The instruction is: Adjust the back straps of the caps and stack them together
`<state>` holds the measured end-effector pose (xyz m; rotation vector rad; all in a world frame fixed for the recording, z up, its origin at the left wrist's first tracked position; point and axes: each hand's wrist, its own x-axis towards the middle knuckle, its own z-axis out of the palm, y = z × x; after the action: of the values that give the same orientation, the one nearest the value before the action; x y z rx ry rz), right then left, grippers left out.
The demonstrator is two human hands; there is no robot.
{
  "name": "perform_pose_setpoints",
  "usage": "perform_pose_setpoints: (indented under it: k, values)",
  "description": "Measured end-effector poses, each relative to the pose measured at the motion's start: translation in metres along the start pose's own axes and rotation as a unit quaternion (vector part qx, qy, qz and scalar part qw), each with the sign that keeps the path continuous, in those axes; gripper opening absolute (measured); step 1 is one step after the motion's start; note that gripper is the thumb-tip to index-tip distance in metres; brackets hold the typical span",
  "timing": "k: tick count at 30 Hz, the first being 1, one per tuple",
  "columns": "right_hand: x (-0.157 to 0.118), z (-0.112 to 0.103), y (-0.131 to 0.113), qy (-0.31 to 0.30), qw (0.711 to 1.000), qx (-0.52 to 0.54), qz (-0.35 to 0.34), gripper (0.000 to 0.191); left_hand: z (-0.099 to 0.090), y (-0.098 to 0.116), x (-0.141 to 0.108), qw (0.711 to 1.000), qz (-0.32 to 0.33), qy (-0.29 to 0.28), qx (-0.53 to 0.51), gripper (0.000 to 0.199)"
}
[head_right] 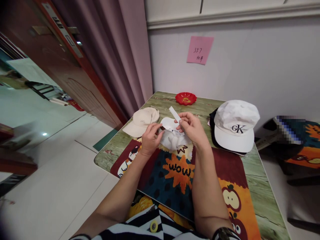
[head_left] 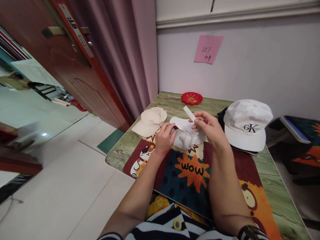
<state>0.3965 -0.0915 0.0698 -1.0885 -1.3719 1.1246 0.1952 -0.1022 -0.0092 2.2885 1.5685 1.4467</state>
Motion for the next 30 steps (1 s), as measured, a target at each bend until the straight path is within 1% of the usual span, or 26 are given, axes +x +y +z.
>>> perform_pose_setpoints:
  k: [4,7,11,14,17,20,25,28,30]
  values:
    - [0.002,0.002,0.000,0.004,1.000,-0.016,0.014,0.034,0.005,0.004,0.000,0.999,-0.008,-0.009,-0.034,0.031]
    - [0.003,0.002,0.004,0.014,0.999,-0.045,0.012,0.036,0.010,0.004,0.003,0.999,-0.002,-0.018,-0.026,0.027]
    - [0.007,-0.002,0.016,0.000,0.989,-0.147,0.005,0.032,0.014,0.002,0.009,0.999,0.013,-0.021,0.021,0.021]
    - [0.012,-0.003,0.025,-0.013,0.968,-0.249,0.002,0.028,0.013,0.001,0.010,0.998,0.030,-0.037,0.049,0.027]
    - [0.015,-0.001,0.029,-0.020,0.950,-0.311,-0.004,0.026,0.011,0.000,0.008,0.998,0.033,-0.034,0.050,0.034]
    - [0.016,0.002,0.029,-0.026,0.950,-0.312,-0.011,0.025,0.011,0.001,0.007,0.999,0.020,-0.023,0.031,0.038]
    - [0.016,0.006,0.029,-0.047,0.966,-0.255,-0.008,0.023,0.011,0.002,0.010,0.999,-0.028,0.011,-0.044,0.034]
    - [0.017,0.008,0.031,-0.061,0.970,-0.236,-0.016,0.021,0.010,0.001,0.011,0.996,-0.032,-0.001,-0.079,0.034]
    - [0.017,0.010,0.033,-0.057,0.976,-0.209,-0.010,0.020,0.010,0.000,0.011,0.995,-0.030,-0.012,-0.093,0.034]
